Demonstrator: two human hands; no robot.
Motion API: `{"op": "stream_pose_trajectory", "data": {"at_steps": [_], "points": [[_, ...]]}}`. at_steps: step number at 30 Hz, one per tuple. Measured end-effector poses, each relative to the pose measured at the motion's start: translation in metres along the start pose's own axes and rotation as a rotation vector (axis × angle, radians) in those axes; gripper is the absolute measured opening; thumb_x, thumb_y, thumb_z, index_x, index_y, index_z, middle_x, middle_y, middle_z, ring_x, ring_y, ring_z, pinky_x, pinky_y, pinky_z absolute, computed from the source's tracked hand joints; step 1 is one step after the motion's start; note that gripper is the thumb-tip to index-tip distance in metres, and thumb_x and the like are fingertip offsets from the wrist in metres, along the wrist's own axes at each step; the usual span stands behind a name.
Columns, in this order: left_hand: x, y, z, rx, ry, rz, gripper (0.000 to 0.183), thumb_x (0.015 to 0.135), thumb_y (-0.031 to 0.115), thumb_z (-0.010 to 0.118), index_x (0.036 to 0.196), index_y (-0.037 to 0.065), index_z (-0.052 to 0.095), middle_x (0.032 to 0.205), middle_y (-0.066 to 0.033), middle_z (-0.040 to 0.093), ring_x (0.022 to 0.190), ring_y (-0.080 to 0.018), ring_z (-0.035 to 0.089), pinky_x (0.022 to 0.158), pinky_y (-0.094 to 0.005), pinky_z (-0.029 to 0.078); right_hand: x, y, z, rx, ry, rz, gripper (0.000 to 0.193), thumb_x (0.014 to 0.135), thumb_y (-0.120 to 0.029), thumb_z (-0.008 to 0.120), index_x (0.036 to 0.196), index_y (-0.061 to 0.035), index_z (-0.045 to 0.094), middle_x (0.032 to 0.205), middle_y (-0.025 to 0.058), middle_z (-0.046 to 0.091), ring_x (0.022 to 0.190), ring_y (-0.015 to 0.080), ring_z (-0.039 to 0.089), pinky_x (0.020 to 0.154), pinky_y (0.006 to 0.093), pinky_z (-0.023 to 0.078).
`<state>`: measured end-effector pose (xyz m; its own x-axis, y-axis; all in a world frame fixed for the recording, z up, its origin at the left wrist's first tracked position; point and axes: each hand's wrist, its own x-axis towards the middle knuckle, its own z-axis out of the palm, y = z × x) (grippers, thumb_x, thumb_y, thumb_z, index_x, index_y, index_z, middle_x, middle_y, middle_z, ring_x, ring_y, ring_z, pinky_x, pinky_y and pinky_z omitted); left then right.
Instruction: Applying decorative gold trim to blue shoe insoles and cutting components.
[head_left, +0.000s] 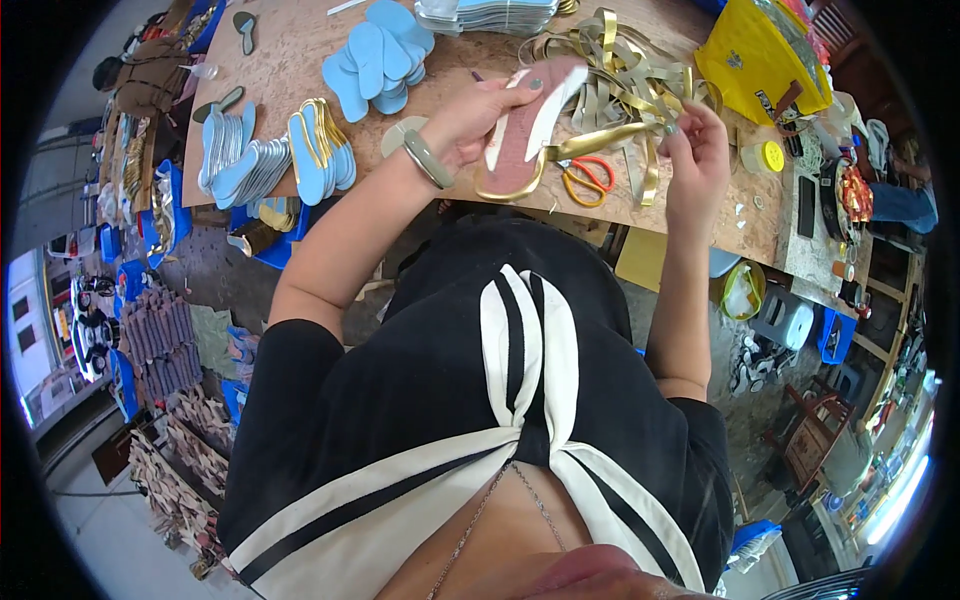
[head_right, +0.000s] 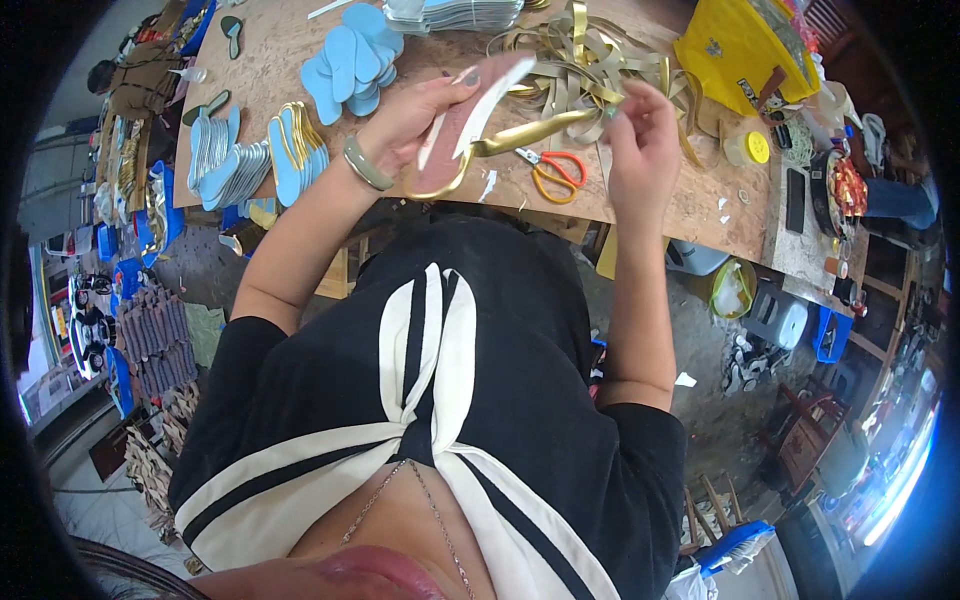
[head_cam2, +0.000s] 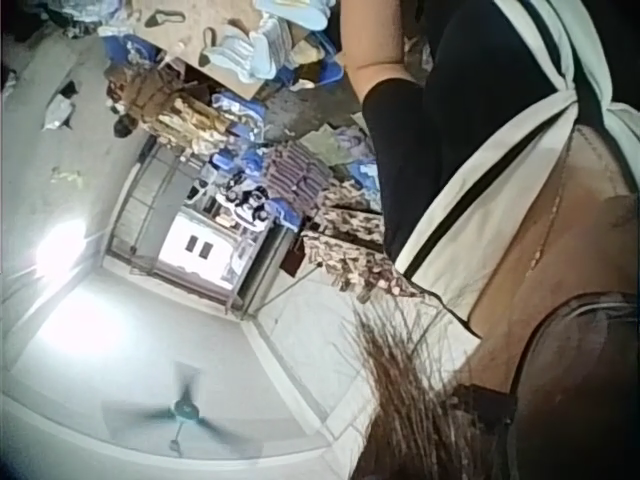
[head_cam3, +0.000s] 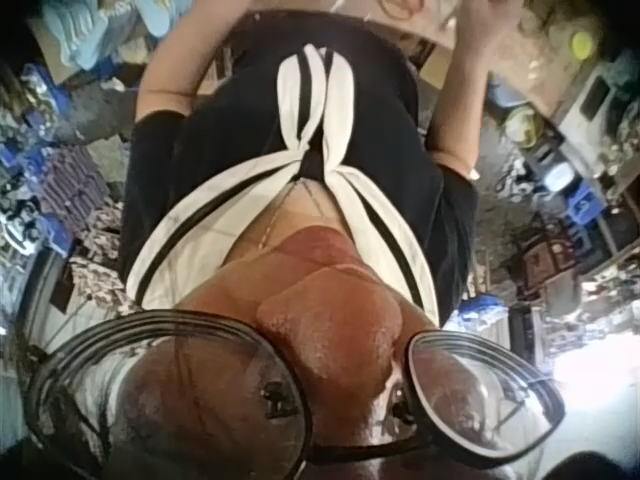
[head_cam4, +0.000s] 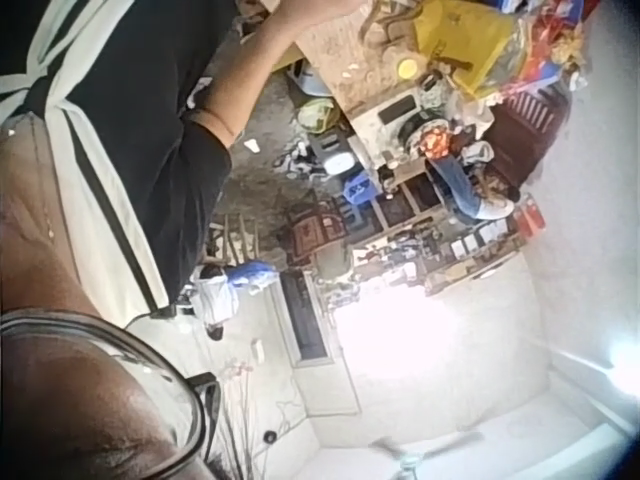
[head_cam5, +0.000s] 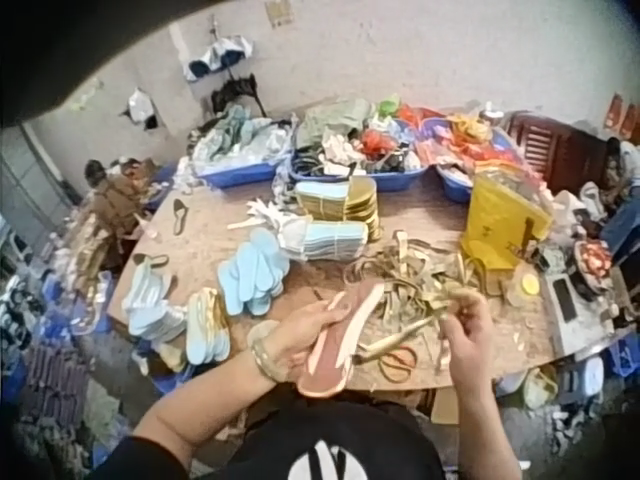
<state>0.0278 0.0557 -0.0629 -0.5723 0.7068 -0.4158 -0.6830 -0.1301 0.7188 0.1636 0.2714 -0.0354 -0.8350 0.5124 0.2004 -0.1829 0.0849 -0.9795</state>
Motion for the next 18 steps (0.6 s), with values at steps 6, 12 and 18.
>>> {"op": "stream_pose_trajectory", "data": {"at_steps": [6,12,18], "points": [[0.003,-0.015,-0.011,0.005,-0.030,-0.152,0.031,0.097,0.017,0.041,0.118,-0.003,0.052,0.104,-0.0124,0.063,0.085,-0.0162,0.065,0.075,-0.0307,0.054,-0.022,-0.038,0.032,-0.542,-0.542,-0.515,0.053,0.068,0.000,0.067,0.119,-0.0083,0.056,0.123,0.0092,0.055,0.109,0.0265,0.055,0.094,0.0408,0.040],[-0.044,0.027,0.014,0.409,0.025,-0.323,0.041,0.091,0.032,0.056,0.113,-0.003,0.056,0.089,-0.0083,0.064,0.072,-0.0146,0.063,0.069,-0.0286,0.053,-0.014,-0.005,0.051,-0.298,-0.349,0.045,0.024,0.082,-0.010,0.065,0.105,-0.0049,0.063,0.086,0.0029,0.065,0.084,0.0115,0.061,0.077,0.0284,0.048],[-0.046,0.033,0.016,0.847,0.071,0.409,0.053,0.089,0.038,0.060,0.129,0.005,0.050,0.097,-0.0012,0.060,0.087,-0.0063,0.056,0.077,-0.0230,0.046,-0.003,0.006,0.080,0.363,-0.448,0.306,0.022,0.092,-0.020,0.058,0.102,-0.0022,0.064,0.085,-0.0012,0.063,0.075,0.0060,0.055,0.069,0.0208,0.045]]}}
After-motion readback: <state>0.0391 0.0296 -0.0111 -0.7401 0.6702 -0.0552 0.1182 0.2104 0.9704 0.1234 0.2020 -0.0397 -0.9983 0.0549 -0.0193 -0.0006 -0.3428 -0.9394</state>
